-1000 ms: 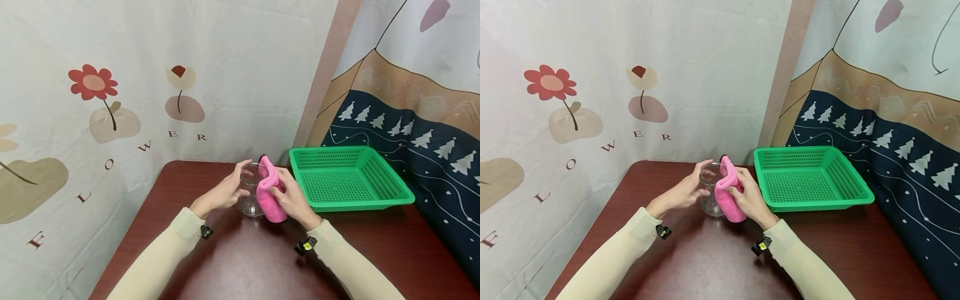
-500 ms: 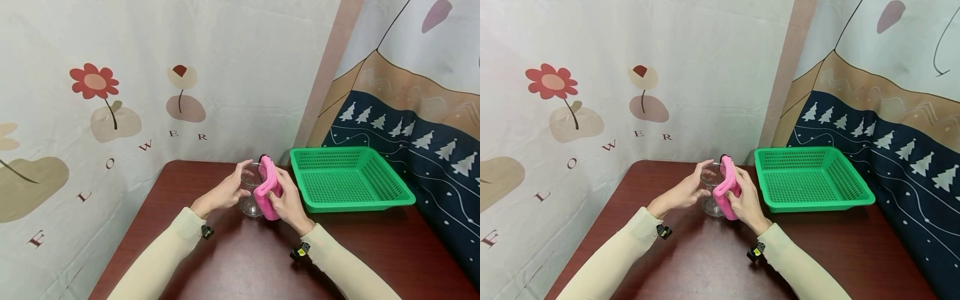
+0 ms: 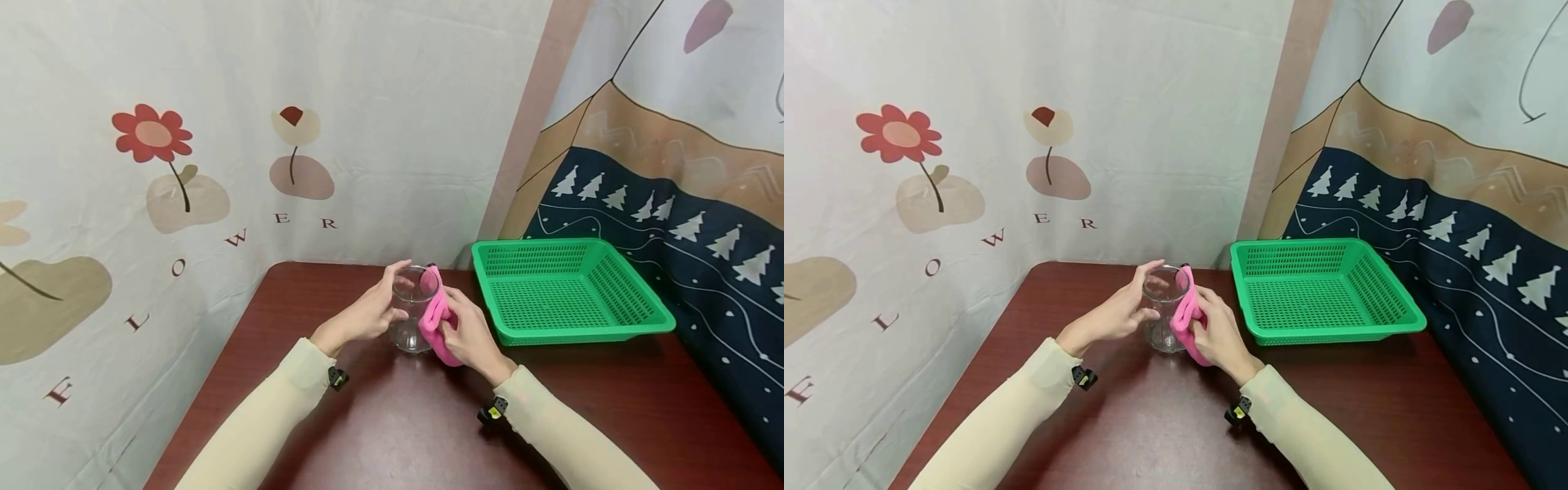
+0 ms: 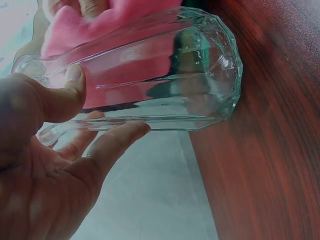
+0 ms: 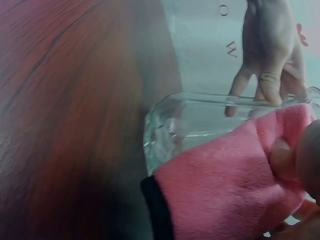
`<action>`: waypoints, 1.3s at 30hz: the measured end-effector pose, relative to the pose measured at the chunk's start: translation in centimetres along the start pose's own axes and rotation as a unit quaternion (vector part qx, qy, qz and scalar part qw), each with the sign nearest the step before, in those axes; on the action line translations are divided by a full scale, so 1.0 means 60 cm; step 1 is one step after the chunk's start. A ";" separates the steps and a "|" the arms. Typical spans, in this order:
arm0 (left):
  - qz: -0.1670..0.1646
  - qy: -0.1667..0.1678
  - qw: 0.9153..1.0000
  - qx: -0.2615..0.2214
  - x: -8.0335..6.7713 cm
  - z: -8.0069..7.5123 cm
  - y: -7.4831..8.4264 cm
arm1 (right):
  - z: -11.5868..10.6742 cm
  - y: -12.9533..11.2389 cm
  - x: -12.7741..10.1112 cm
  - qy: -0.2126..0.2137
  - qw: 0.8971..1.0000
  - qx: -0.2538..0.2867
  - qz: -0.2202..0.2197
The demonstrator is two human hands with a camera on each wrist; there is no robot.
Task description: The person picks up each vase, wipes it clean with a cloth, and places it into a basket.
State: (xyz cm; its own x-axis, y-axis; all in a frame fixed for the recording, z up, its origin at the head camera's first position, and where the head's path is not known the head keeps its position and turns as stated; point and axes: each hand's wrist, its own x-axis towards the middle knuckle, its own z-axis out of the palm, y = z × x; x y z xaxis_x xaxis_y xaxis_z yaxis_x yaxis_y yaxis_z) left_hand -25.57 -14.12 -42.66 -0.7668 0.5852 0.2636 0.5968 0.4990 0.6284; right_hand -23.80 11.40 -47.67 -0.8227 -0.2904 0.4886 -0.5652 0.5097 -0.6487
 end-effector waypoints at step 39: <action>-0.011 -0.005 1.000 0.004 -0.001 0.001 -0.003 | 0.010 0.041 -0.023 -0.117 0.988 -0.082 0.056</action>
State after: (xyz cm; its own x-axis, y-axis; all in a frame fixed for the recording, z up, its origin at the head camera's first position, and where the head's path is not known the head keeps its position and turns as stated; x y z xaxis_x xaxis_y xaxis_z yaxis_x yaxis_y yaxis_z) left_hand -25.65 -14.23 -42.83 -0.7779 0.5797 0.2425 0.5810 0.5167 0.6288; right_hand -24.12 12.58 -50.29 -0.8822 -0.3941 0.2579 -0.4677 0.6682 -0.5786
